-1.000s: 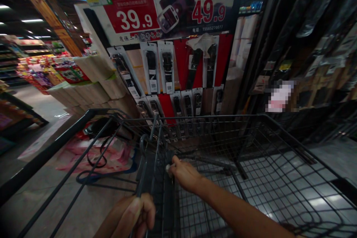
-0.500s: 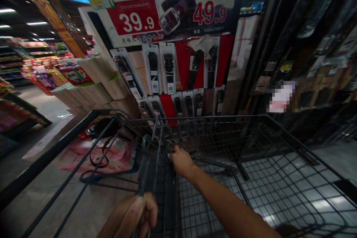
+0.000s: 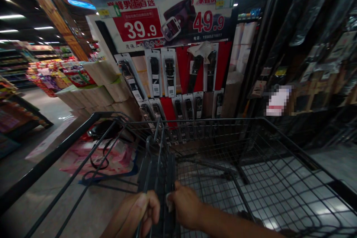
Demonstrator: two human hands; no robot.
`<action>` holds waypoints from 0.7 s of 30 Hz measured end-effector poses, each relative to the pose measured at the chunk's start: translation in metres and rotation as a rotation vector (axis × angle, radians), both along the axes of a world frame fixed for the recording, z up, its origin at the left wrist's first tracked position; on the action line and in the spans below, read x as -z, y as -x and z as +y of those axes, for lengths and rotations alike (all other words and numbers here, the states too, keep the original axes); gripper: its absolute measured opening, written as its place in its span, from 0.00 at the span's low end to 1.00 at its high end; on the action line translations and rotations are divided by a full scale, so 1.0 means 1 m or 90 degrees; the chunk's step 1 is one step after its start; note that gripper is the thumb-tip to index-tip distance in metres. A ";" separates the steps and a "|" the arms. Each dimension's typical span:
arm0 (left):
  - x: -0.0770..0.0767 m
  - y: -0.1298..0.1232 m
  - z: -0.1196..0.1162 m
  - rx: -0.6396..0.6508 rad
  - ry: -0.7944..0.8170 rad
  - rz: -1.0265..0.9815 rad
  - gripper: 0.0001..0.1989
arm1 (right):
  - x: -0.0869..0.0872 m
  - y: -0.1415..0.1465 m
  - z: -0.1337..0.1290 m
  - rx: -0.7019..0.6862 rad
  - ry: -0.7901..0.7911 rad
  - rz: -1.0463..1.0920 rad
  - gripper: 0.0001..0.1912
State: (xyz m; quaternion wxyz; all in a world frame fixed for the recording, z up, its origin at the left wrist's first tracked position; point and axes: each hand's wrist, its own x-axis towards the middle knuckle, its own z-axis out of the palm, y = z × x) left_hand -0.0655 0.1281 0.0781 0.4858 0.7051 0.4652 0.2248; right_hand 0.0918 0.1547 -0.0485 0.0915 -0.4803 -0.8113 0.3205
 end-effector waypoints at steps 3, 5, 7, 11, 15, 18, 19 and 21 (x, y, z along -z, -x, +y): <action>0.005 -0.005 0.003 0.041 -0.059 -0.010 0.33 | 0.007 -0.003 -0.015 -0.037 0.016 0.053 0.12; 0.006 -0.007 0.005 0.058 -0.082 -0.006 0.33 | 0.008 -0.006 -0.020 -0.067 0.030 0.083 0.13; 0.006 -0.008 0.006 0.060 -0.085 -0.002 0.32 | 0.007 -0.009 -0.021 -0.099 0.053 0.107 0.13; 0.003 -0.008 0.004 0.056 -0.053 0.003 0.33 | -0.002 -0.018 -0.016 -0.125 0.096 0.167 0.11; 0.006 -0.014 0.001 0.062 -0.033 0.010 0.33 | -0.019 -0.028 -0.008 -0.053 0.106 0.217 0.12; 0.012 -0.021 -0.002 0.090 -0.046 -0.007 0.30 | -0.036 -0.039 0.001 0.093 0.070 0.274 0.12; 0.014 -0.023 -0.002 0.093 -0.036 -0.008 0.27 | -0.044 -0.043 0.003 0.148 0.054 0.297 0.12; 0.015 -0.025 -0.003 0.098 0.007 0.019 0.18 | -0.063 -0.053 0.007 0.242 0.025 0.344 0.12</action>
